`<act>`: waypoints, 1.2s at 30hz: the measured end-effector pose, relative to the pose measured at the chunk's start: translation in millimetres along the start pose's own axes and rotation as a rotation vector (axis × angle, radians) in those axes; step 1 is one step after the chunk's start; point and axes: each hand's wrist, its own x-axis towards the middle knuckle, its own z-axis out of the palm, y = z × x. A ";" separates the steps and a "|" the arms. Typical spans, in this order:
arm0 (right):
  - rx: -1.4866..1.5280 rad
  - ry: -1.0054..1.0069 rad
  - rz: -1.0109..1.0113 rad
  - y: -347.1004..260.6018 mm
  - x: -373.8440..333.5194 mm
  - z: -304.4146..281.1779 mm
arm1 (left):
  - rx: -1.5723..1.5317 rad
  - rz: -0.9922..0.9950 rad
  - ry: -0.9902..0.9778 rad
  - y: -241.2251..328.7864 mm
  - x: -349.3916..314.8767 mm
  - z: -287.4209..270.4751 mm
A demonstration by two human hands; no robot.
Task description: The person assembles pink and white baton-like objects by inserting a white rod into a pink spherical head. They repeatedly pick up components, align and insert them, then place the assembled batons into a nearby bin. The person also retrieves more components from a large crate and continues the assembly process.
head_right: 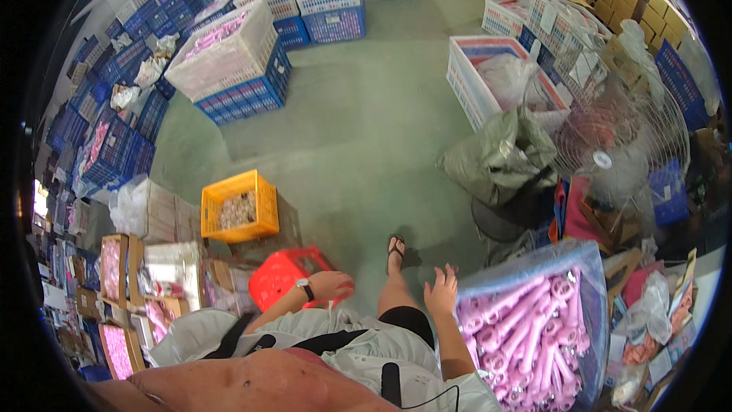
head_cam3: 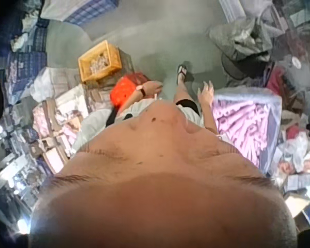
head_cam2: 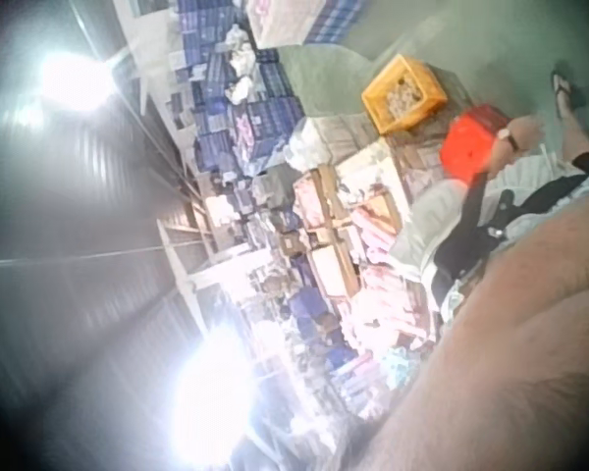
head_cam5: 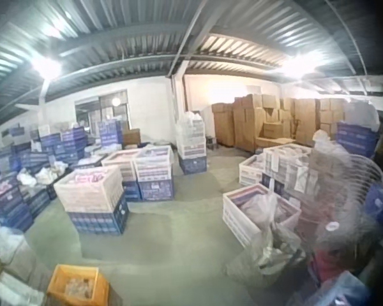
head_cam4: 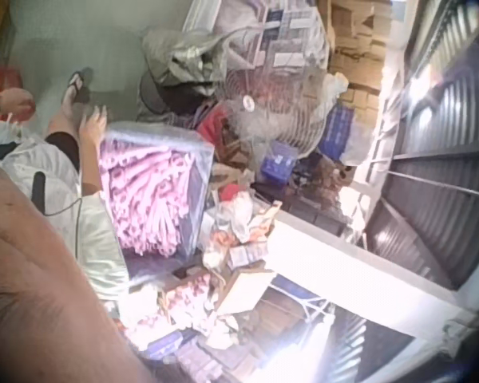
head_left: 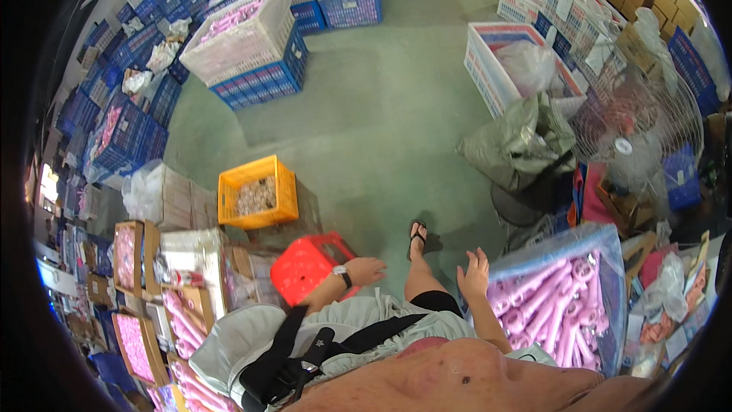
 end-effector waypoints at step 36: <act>0.228 -0.444 0.019 -169.9 1079.0 177.4 | 0.121 -0.175 0.552 -511.8 618.1 -882.2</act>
